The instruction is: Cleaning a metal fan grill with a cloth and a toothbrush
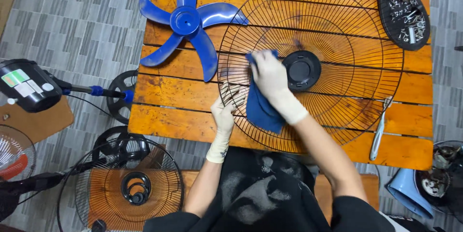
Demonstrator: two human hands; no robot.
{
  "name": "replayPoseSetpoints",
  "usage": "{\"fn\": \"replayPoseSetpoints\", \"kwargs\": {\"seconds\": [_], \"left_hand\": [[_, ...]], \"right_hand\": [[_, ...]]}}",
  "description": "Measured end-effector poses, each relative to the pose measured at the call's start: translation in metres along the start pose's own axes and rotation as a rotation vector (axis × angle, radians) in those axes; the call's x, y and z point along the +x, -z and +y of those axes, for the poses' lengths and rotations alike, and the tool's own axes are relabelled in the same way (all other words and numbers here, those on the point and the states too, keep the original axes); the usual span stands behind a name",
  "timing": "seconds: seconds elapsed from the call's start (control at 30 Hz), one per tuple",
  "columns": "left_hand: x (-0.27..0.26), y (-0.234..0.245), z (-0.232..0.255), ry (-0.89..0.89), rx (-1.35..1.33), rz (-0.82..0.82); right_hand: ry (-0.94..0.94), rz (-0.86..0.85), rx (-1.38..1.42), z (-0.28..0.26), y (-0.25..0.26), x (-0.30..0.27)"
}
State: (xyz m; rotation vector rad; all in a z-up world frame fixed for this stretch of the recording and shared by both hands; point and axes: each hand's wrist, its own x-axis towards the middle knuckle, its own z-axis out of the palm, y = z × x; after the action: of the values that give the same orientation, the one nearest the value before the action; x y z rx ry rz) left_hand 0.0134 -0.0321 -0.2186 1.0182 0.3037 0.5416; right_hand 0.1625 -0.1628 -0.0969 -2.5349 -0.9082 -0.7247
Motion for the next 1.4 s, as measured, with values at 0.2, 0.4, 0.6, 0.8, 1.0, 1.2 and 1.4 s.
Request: {"fn": "replayPoseSetpoints", "kwargs": {"seconds": [0.2, 0.4, 0.6, 0.8, 1.0, 1.2, 1.4], "left_hand": [[0.001, -0.014, 0.037, -0.013, -0.017, 0.036], [-0.003, 0.009, -0.005, -0.007, -0.053, 0.068], [-0.002, 0.011, -0.002, -0.003, -0.045, 0.033], [-0.002, -0.002, 0.015, -0.041, -0.06, 0.068], [0.0, 0.007, 0.008, -0.043, -0.029, 0.06], [-0.005, 0.002, 0.014, -0.043, -0.034, 0.055], [-0.001, 0.017, -0.005, -0.033, -0.032, 0.055]], "right_hand": [[-0.07, -0.278, 0.227, -0.035, 0.034, -0.023], [-0.13, -0.681, 0.145, -0.014, 0.122, -0.107], [-0.348, -0.793, -0.061, 0.072, 0.159, -0.154], [-0.386, -0.604, 0.01, 0.067, 0.155, -0.164], [-0.308, -0.422, 0.393, -0.018, 0.105, -0.123], [-0.226, -0.652, 0.281, -0.042, 0.108, -0.097], [-0.484, -0.632, -0.035, 0.04, 0.143, -0.136]]}}
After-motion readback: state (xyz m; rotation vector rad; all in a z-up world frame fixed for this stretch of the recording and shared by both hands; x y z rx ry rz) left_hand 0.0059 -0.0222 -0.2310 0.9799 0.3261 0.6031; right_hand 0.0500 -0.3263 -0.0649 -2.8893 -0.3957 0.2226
